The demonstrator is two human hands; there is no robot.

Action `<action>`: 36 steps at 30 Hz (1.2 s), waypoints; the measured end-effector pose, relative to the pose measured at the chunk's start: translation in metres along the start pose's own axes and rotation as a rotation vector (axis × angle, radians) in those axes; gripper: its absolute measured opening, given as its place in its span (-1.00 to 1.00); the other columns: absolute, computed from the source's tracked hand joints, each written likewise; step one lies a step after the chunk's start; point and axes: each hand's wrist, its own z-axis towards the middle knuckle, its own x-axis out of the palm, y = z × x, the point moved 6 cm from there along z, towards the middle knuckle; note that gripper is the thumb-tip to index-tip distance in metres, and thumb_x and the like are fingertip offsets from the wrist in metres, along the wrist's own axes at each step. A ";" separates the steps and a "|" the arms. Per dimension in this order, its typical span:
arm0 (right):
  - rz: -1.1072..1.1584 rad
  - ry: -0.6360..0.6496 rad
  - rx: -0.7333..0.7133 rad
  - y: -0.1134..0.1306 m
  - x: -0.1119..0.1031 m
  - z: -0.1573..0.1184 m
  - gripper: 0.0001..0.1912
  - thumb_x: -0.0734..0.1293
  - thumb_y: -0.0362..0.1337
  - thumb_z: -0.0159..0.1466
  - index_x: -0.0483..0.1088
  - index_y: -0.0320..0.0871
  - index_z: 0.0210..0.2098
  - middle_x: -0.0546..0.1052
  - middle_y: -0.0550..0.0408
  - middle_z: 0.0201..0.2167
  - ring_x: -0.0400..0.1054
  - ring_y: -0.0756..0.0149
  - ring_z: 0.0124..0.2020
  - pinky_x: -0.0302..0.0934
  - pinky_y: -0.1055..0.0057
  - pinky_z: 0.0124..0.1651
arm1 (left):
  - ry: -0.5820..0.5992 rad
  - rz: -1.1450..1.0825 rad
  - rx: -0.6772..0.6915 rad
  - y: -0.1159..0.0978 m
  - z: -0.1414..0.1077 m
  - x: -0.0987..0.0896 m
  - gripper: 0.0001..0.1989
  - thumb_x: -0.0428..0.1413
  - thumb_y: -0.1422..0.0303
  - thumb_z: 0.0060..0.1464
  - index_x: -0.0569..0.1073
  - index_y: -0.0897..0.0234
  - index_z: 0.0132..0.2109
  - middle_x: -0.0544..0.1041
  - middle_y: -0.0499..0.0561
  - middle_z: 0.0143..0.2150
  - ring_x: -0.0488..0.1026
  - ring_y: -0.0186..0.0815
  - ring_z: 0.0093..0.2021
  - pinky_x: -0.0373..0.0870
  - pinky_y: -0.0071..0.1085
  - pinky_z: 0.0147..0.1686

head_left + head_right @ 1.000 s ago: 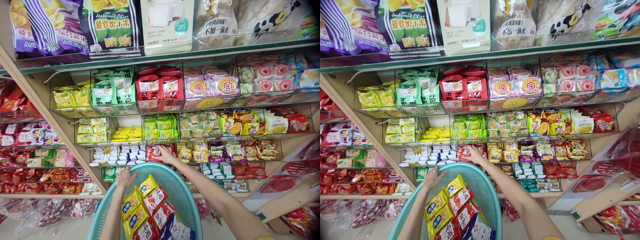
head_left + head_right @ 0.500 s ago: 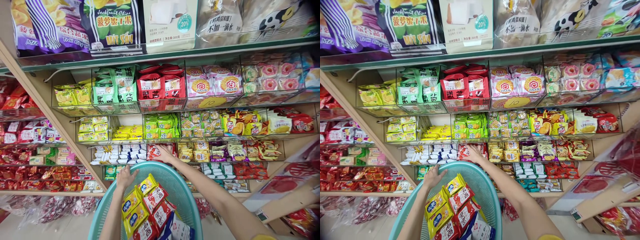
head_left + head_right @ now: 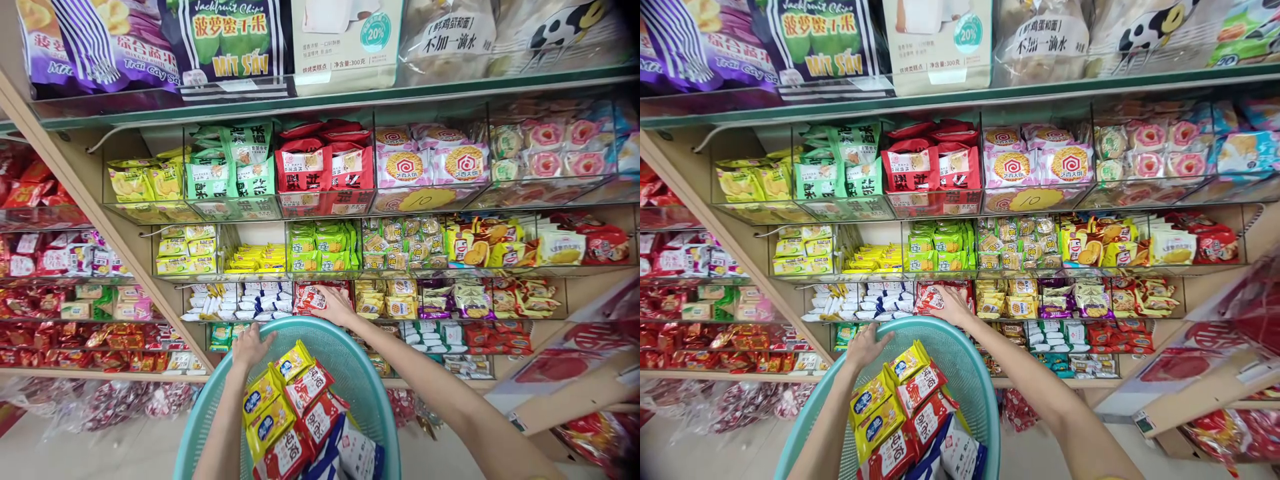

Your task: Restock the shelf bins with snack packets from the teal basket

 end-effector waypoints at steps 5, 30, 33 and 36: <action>0.132 0.018 -0.042 0.020 -0.017 -0.041 -0.28 0.36 -0.04 0.11 0.11 -0.04 0.21 0.40 -0.03 0.07 0.18 0.02 0.10 -0.09 0.09 0.08 | 0.006 0.001 -0.003 -0.002 -0.001 -0.001 -0.39 -0.17 -0.07 0.09 0.30 0.34 0.05 0.42 0.26 0.07 0.31 0.02 0.10 0.21 -0.15 0.00; 0.011 0.441 -0.841 0.155 0.060 -0.125 -0.40 0.20 0.04 0.26 0.08 -0.12 0.19 0.46 -0.04 -0.10 0.28 0.17 -0.11 0.02 0.22 -0.05 | 0.120 -0.157 -0.005 -0.016 -0.004 -0.011 -0.22 -0.38 -0.18 0.07 0.33 0.31 0.09 0.33 0.26 0.19 0.19 0.03 0.22 0.06 -0.06 0.14; 0.015 0.448 -0.834 0.154 0.064 -0.124 -0.40 0.20 0.03 0.26 0.07 -0.10 0.20 0.46 -0.04 -0.10 0.28 0.16 -0.11 0.03 0.22 -0.06 | 0.117 -0.148 -0.009 -0.016 -0.004 -0.011 -0.22 -0.38 -0.17 0.08 0.32 0.31 0.09 0.32 0.26 0.19 0.18 0.03 0.23 0.06 -0.07 0.14; 0.009 0.461 -0.837 0.153 0.065 -0.124 -0.37 0.22 0.02 0.25 0.05 -0.11 0.21 0.44 -0.07 -0.07 0.28 0.14 -0.07 0.04 0.22 -0.06 | 0.112 -0.152 -0.002 -0.016 -0.003 -0.010 -0.22 -0.38 -0.17 0.08 0.32 0.32 0.09 0.32 0.27 0.19 0.18 0.04 0.22 0.06 -0.05 0.13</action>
